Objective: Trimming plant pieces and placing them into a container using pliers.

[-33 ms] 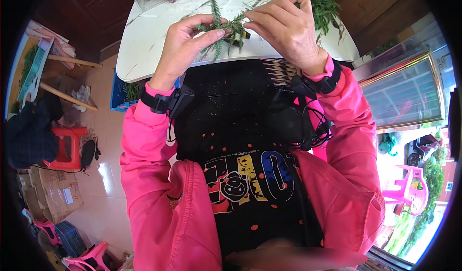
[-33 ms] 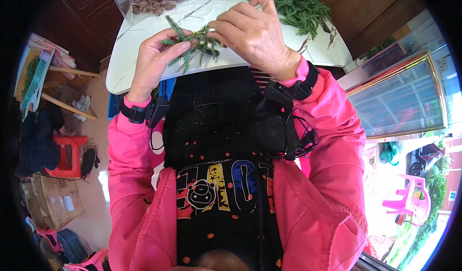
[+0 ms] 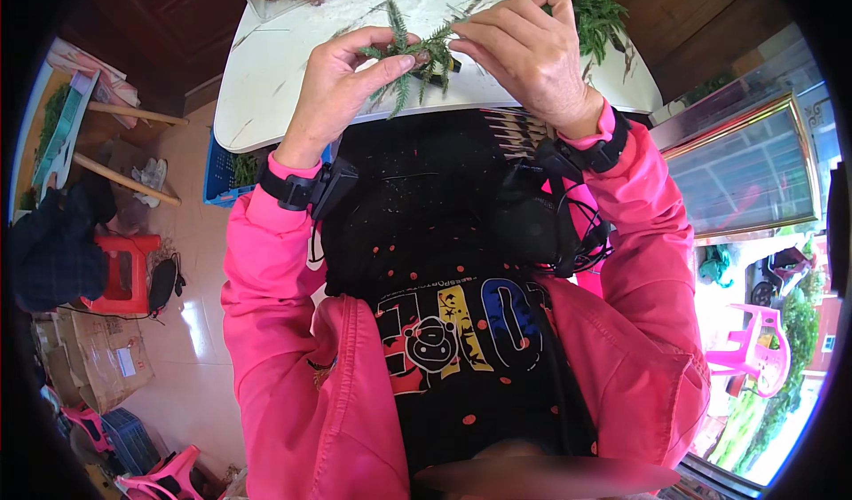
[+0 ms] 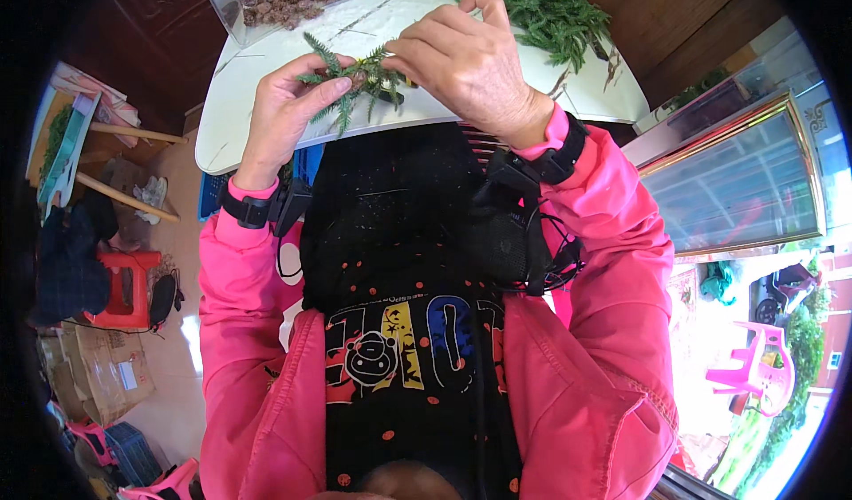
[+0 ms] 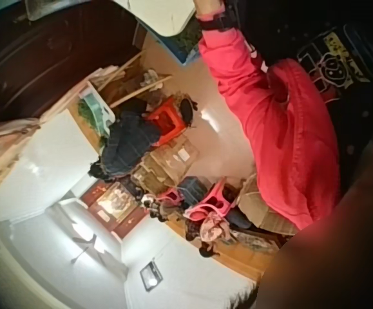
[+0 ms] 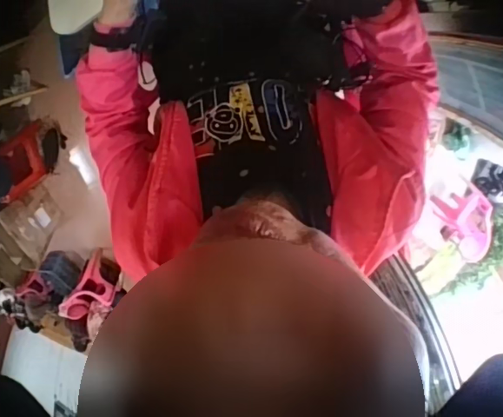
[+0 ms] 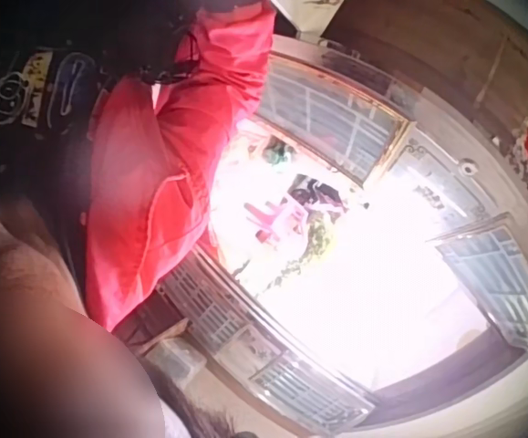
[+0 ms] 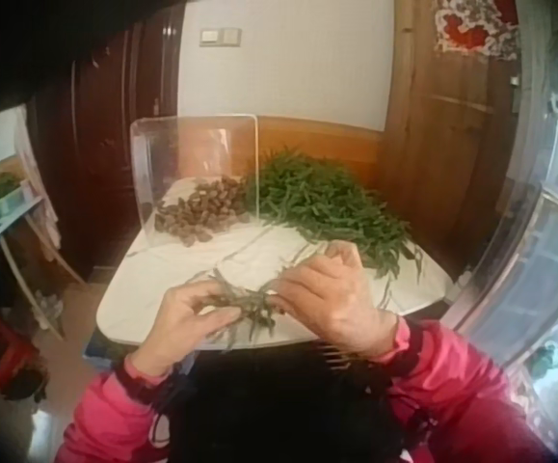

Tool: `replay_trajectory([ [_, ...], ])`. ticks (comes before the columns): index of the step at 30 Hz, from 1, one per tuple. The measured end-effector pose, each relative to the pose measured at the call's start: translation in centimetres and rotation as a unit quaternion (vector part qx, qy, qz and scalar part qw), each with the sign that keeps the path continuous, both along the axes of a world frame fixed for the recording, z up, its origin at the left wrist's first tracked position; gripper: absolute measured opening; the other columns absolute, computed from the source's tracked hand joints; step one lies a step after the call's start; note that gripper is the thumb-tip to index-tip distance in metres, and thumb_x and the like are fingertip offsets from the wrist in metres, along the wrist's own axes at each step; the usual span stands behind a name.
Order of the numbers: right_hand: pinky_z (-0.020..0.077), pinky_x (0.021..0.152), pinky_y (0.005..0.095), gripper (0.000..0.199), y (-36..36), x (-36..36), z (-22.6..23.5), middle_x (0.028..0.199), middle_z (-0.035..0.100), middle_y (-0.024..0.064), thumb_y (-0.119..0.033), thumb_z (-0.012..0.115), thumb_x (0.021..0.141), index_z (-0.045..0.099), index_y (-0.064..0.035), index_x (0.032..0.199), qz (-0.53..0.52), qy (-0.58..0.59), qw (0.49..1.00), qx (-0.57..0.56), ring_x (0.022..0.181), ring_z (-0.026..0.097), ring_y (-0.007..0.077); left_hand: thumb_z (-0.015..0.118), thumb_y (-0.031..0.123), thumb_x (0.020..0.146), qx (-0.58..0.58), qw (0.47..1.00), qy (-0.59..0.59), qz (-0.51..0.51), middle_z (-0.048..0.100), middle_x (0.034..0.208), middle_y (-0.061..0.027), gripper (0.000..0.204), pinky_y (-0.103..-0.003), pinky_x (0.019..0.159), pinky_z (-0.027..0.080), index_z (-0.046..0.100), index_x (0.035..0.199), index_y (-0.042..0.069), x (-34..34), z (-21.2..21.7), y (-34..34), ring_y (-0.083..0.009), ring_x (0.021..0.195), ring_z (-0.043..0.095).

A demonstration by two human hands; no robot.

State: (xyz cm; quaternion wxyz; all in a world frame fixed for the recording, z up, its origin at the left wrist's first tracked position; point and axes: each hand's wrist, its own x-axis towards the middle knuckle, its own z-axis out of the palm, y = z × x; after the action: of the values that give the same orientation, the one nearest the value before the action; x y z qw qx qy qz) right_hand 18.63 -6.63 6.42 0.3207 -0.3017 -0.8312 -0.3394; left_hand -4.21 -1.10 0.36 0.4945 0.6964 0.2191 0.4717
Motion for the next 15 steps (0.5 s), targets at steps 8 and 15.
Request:
replay_trajectory([
  [8, 0.0388, 0.078, 0.0317, 0.020, 0.53, 0.59, -0.50, 0.080, 0.065, -0.0005, -0.022, 0.077, 0.078, 0.070, -0.0084, 0.090, -0.009, 0.345, 0.744, -0.573, 0.075, 0.059, 0.0138, 0.071, 0.008, 0.084, 0.157, 0.985, 0.050, 0.052, 0.070, 0.092, -0.0029, 0.023, -0.020, 0.070, 0.047, 0.068, 0.105, -0.001, 0.20, -0.20, 0.17, -0.0055, 0.078, 0.060],
  [15, 0.0390, 0.078, 0.0332, 0.017, 0.03, 0.05, -0.14, 0.079, 0.065, -0.0002, -0.021, 0.077, 0.077, 0.070, -0.0091, 0.087, 0.006, 0.041, 0.999, 0.002, 0.072, 0.060, 0.0159, 0.071, 0.009, 0.084, -0.027, 0.999, -0.016, -0.010, 0.070, 0.091, -0.0023, 0.021, -0.021, 0.070, 0.047, 0.069, 0.104, 0.000, 0.23, -0.20, -0.10, -0.0057, 0.078, 0.060],
])
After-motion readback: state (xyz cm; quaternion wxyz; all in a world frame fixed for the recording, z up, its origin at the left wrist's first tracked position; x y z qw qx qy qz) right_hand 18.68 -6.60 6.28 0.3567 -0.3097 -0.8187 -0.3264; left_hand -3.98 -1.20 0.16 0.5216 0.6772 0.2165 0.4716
